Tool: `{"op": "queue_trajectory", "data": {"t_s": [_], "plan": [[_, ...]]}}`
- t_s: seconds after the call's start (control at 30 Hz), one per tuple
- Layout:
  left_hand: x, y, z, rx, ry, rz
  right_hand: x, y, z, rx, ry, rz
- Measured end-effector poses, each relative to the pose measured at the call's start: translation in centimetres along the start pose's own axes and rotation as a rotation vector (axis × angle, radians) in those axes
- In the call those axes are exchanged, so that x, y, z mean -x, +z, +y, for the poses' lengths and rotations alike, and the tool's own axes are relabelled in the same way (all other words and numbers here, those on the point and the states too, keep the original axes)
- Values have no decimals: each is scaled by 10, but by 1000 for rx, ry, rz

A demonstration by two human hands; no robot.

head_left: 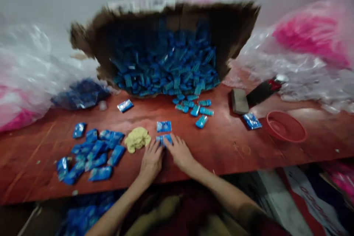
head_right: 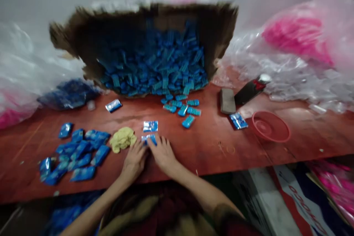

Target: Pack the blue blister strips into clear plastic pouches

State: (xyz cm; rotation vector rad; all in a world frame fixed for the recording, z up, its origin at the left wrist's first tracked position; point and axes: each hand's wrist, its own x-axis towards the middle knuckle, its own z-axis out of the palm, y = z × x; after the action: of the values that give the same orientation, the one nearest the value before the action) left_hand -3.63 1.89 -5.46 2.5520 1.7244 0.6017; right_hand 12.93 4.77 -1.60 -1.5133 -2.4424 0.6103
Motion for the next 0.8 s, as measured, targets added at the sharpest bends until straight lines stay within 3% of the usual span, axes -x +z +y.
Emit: {"op": "queue_trajectory", "data": {"t_s": [0.13,0.23,0.33,0.47,0.57,0.63,0.7,0.8], "plan": [[-5,-10,1,209,-173,11,-5,-12,19,-87,55,-49],[-11,-20,0,357,-251,92,-8,-14,32,-210,69,12],[-35,-31,-19,424,-343,204,-19,-23,47,-353,40,127],[-106,-37,-80,422,-467,305,-67,-56,80,-422,-64,306],[-176,-36,-134,324,-577,393,-123,-92,102,-317,-120,458],[-216,-36,-162,309,-692,408,-162,-115,108,-208,-143,488],[-244,-34,-178,288,-748,428,-199,-131,107,-99,-192,443],[-266,-26,-178,214,-710,422,-245,-139,98,52,-248,340]]}}
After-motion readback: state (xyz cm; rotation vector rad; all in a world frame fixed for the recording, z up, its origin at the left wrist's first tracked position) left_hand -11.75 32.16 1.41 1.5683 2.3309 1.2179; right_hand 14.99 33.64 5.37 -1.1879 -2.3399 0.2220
